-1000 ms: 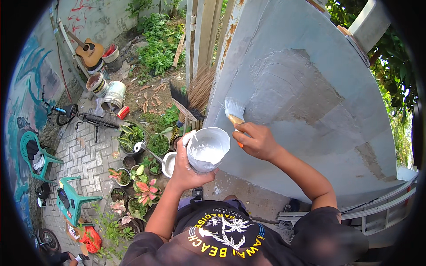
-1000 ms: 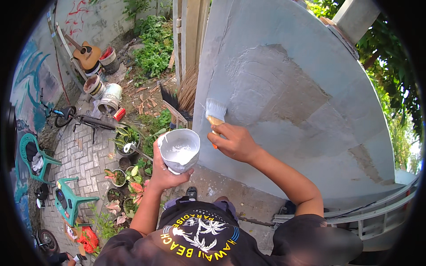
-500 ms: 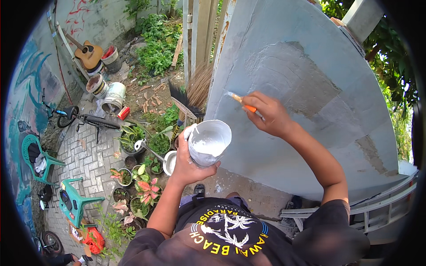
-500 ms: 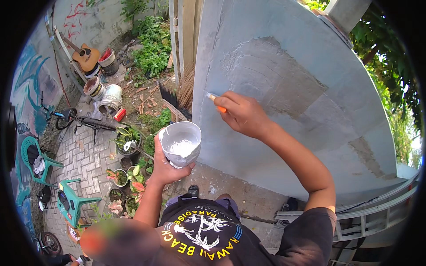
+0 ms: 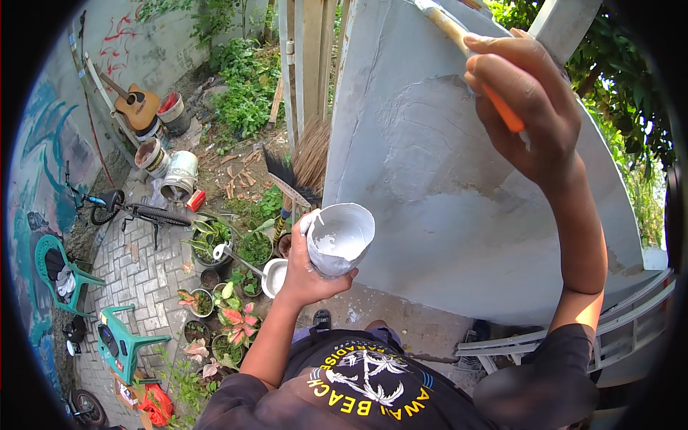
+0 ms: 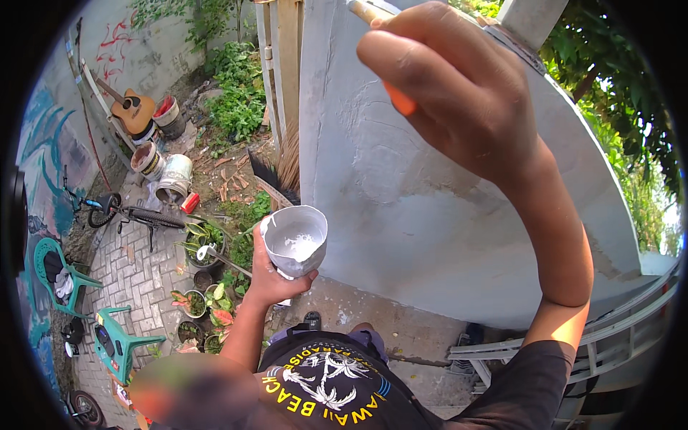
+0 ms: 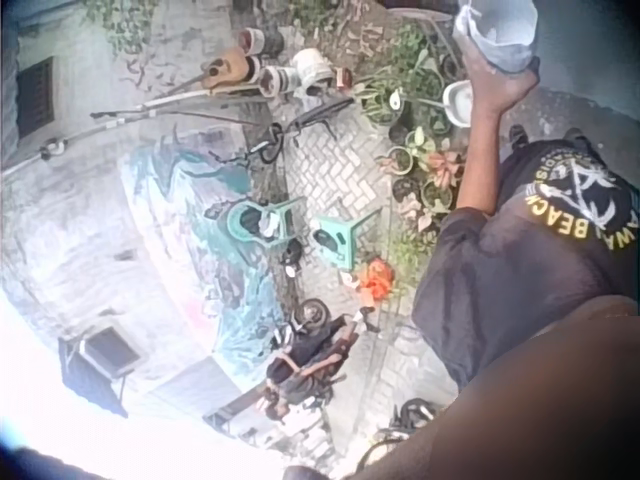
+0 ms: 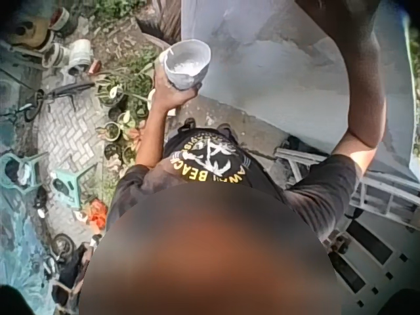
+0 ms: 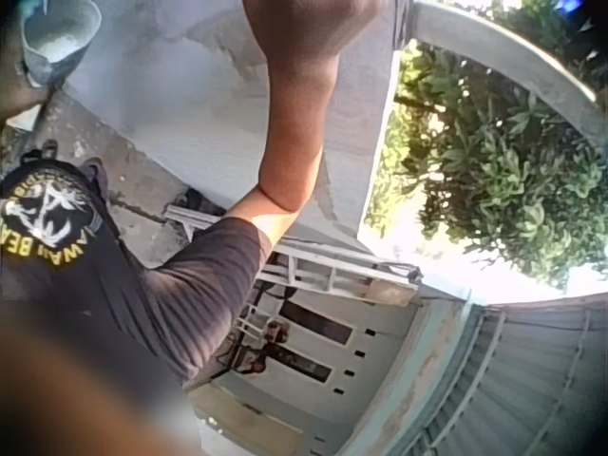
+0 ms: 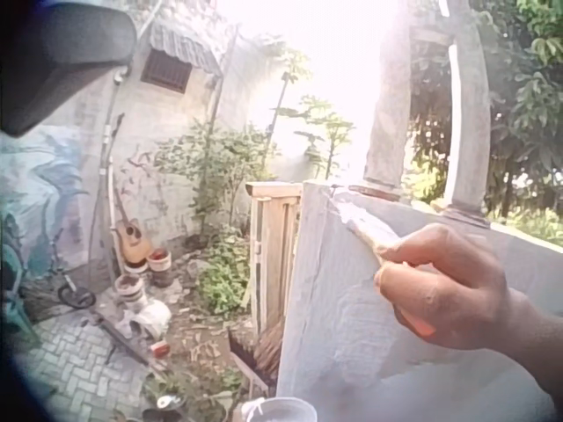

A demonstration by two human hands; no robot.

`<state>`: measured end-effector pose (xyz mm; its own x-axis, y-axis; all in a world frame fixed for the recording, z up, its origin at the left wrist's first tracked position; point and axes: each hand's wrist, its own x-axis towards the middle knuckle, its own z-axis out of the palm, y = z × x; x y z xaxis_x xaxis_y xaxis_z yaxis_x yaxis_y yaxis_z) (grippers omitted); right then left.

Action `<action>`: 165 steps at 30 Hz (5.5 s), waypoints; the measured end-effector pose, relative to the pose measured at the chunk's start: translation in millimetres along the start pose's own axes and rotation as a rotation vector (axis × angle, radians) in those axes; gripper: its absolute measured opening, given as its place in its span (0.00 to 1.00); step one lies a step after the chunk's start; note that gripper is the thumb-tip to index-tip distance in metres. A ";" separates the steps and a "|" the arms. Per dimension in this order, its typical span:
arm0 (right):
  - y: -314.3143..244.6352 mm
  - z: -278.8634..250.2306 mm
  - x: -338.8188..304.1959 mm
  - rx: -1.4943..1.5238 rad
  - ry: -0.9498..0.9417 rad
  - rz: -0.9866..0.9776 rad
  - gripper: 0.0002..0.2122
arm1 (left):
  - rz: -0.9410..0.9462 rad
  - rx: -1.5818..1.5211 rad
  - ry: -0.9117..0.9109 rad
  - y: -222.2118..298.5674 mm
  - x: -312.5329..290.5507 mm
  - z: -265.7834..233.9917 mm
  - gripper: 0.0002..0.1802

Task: The person paints a concrete wall with white paint using a handheld paint brush.

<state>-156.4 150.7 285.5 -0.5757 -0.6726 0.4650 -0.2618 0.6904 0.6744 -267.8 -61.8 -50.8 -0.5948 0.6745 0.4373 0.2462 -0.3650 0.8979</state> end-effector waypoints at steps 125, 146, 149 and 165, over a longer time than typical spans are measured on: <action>-30.9 17.1 -52.7 0.474 -0.255 0.472 0.14 | 0.033 -0.051 -0.088 -0.2 12.6 10.8 0.59; -19.1 -35.9 -23.8 -0.054 -0.029 0.138 0.13 | 0.070 -0.040 -0.102 -6.1 26.9 6.6 0.60; -38.9 -19.0 -39.5 0.054 -0.105 0.188 0.13 | 0.074 -0.028 -0.122 -9.4 30.4 7.4 0.60; -41.9 13.9 -53.8 0.503 -0.248 0.535 0.13 | 0.071 -0.075 -0.131 -0.4 34.3 1.8 0.59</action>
<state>-125.3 161.6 224.2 -0.8642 -0.1746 0.4719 -0.1848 0.9825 0.0251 -287.0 -37.4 -36.0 -0.4715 0.7218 0.5066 0.2234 -0.4580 0.8604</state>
